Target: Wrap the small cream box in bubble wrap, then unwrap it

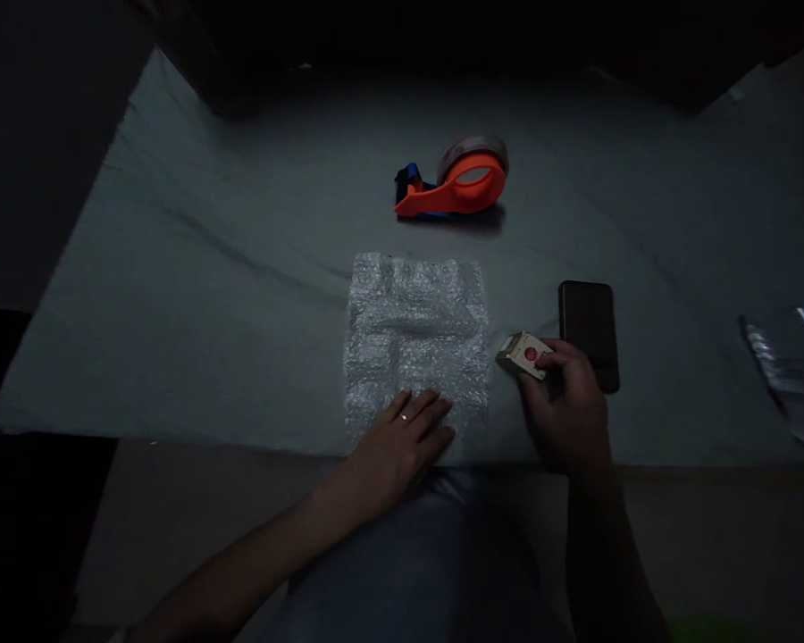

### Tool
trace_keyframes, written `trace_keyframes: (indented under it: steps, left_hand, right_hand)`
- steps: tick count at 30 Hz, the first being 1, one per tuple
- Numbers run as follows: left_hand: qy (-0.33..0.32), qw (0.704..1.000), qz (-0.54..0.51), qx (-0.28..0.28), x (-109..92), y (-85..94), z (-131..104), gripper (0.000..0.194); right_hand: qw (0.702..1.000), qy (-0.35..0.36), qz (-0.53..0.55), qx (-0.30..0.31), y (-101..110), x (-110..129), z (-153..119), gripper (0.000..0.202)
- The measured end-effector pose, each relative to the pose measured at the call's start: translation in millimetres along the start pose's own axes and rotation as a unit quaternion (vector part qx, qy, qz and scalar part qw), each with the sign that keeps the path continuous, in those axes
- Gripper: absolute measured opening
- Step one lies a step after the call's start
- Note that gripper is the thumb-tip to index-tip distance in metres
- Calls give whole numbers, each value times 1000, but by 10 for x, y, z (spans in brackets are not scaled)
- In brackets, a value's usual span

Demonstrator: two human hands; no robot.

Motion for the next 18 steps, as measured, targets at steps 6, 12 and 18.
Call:
trace_keyframes:
  steps: [6, 12, 18]
  left_hand:
    - [-15, 1000, 10, 9, -63, -45, 44, 30]
    - [-24, 1000, 19, 6, -96, -121, 81, 36]
    - [-34, 999, 1, -18, -67, -109, 100, 29]
  right_hand:
    - [996, 28, 72, -52, -32, 368, 60, 20]
    - [973, 116, 143, 142, -404, 695, 11, 19]
    - [969, 92, 131, 190, -572, 594, -6, 18]
Point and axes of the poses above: each hand's wrist, its own z-axis towards the middle knuckle, its own y-axis out of the back of the hand, x = y × z, the point moved 2 cm from there along z, towards the middle knuckle, and after that the axes turned 14 degrees about -x, right-handed, at the moved point
